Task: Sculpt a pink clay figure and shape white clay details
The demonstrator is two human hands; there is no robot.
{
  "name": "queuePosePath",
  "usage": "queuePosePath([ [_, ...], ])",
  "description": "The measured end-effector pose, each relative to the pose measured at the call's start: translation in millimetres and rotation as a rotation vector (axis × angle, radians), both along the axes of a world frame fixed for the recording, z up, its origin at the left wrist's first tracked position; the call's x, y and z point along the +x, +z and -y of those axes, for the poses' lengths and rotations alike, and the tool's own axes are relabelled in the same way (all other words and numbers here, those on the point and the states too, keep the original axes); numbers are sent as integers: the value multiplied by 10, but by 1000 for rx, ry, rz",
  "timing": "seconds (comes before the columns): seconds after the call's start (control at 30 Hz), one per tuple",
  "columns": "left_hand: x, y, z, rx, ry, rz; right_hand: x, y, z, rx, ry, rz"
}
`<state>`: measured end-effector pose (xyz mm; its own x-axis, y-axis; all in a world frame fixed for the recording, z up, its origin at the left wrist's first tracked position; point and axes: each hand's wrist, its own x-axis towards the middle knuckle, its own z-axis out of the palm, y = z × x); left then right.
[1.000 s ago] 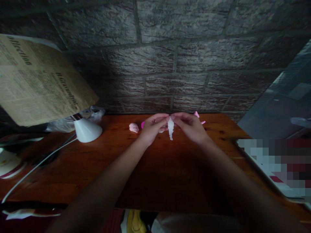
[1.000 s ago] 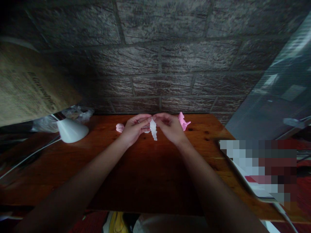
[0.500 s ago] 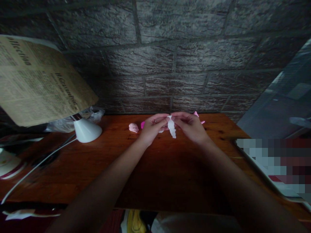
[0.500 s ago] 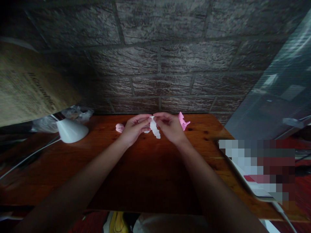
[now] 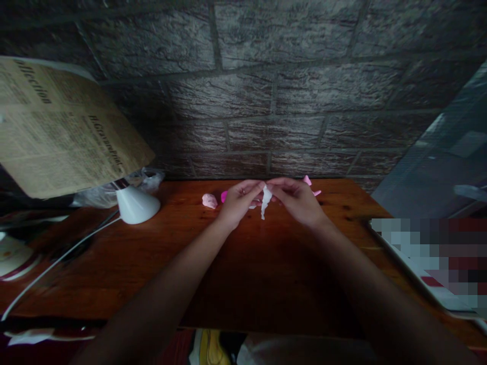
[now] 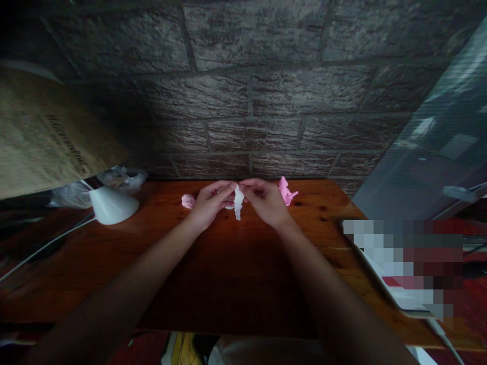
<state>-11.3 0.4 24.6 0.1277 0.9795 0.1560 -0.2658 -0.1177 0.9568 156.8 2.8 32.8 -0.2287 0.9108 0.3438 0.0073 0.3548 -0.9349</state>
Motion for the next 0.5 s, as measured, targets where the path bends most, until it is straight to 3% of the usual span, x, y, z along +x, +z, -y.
queuePosePath([
  [0.5, 17, -1, 34, -7, -9, -66, -19, -1, 17, 32, -131, 18],
])
